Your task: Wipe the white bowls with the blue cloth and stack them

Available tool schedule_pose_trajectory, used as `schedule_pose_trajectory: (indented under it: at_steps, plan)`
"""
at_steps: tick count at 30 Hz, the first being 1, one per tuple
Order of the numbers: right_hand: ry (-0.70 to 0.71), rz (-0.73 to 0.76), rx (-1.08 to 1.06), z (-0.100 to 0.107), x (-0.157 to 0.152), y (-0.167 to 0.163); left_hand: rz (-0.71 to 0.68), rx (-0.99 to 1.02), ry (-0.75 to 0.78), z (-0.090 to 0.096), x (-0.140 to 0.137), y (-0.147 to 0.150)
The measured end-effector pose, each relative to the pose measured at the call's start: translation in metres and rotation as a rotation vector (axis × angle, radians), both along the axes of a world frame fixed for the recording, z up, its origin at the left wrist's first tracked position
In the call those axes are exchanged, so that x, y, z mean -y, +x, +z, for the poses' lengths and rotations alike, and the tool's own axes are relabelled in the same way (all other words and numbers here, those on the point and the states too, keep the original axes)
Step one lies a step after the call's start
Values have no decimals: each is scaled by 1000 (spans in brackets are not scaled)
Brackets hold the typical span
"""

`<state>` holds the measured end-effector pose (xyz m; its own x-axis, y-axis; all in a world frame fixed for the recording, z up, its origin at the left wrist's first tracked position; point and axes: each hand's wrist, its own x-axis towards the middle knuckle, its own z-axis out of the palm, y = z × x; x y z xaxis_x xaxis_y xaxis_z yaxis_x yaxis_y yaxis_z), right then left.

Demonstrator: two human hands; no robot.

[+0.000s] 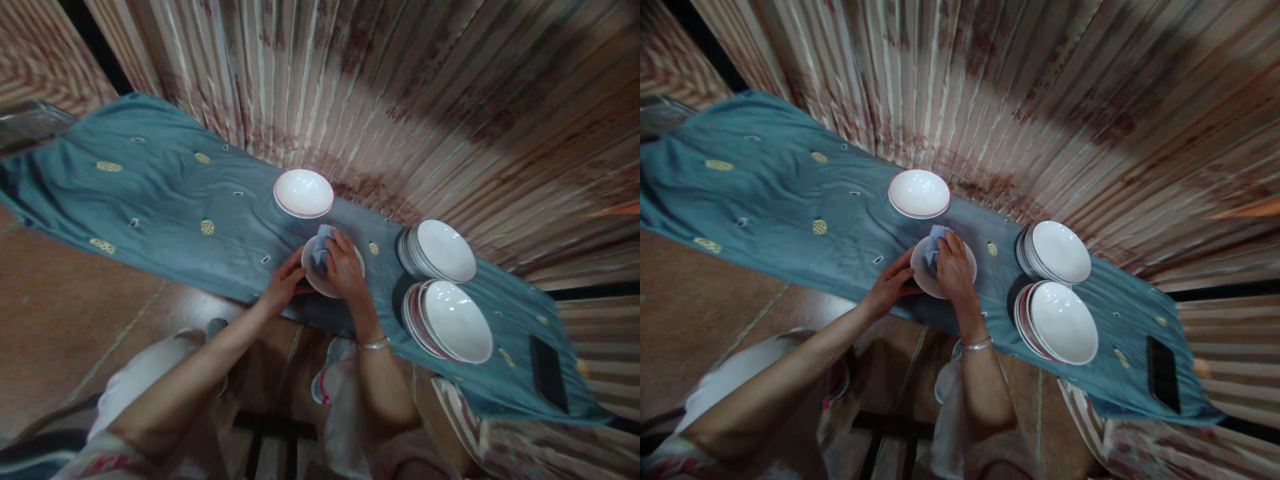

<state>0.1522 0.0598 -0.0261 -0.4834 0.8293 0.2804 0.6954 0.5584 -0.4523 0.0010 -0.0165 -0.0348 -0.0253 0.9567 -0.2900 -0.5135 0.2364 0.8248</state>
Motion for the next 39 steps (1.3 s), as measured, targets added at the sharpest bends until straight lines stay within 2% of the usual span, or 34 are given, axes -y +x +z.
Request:
schedule_pose_trajectory:
  at_steps: [9, 15, 19, 24, 27, 29, 32, 34, 36, 39]
  plan:
    - [-177, 179, -142, 1, 10, -5, 22, 25, -20, -5, 0, 1]
    - [-319, 276, -229, 14, 19, -1, 7, 29, -32, 2, 0, 1]
    - [-449, 294, -210, 26, 24, 6, -2, 42, -28, 2, 0, -1]
    - [-663, 238, -279, 37, 29, 29, 0, 37, -26, 1, 0, -2]
    - [-770, 105, -468, 37, 30, 44, 20, 8, -26, 1, -1, 0]
    - [-792, 3, -664, 33, 30, 51, 52, -31, -51, 0, -1, 2]
    - [-781, -128, -964, 25, 28, 54, 96, -129, -76, -5, -4, 4]
    - [-763, -177, -1104, 20, 25, 52, 140, -248, -34, -10, -5, 1]
    - [-723, -193, -1179, 15, 22, 50, 203, -451, 91, -14, -5, -4]
    - [-604, -215, -1195, 10, 19, 48, 169, -858, 438, -16, -1, -9]
